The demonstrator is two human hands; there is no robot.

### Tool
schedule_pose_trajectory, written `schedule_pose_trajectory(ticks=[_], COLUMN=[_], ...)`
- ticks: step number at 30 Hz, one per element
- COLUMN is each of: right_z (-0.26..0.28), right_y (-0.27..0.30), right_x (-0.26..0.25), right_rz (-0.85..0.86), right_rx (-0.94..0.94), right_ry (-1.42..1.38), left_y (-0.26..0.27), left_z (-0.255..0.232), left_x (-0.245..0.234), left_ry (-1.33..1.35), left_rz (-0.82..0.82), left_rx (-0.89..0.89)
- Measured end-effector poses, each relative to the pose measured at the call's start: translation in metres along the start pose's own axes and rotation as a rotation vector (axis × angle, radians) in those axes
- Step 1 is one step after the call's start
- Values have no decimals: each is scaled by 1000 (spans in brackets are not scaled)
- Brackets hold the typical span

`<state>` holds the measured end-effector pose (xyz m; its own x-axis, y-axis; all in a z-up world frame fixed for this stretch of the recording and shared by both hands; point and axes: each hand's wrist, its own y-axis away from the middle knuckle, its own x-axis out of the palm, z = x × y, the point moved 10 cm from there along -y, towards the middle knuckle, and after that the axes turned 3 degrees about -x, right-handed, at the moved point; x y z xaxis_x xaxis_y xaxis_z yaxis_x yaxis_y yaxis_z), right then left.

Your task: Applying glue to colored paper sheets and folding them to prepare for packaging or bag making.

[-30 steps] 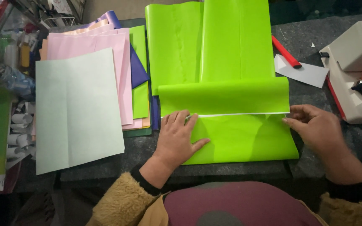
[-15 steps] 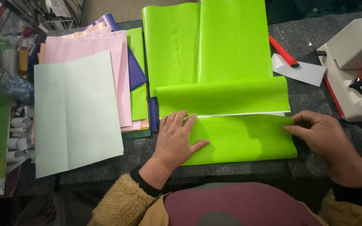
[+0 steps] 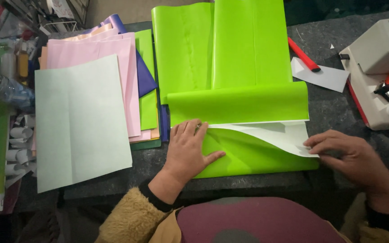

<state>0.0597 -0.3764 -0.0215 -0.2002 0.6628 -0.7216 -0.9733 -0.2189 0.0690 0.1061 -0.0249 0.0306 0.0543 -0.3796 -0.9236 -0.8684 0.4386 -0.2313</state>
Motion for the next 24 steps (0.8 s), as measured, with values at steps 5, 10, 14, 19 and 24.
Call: schedule_pose_trajectory(ticks=[5,10,14,19,24], right_z=[3,-11,-45,-139,-151], right_y=[-2,2,22,51,50], right_x=[9,2,-21,-63,-96], right_rz=[23,-74,-91,-481,-699], right_rx=[65,167,276,229,247], right_ry=[-103,-92,79,-44,-69], left_y=[0,2,6,6,7], left_z=[2,6,6,7,5], left_x=[-6,-6,-8,-9,-8], left_ry=[78,159,156,156,155], left_rz=[-21,-38,-72,-75,-61], left_rx=[1,-4,34,45,44])
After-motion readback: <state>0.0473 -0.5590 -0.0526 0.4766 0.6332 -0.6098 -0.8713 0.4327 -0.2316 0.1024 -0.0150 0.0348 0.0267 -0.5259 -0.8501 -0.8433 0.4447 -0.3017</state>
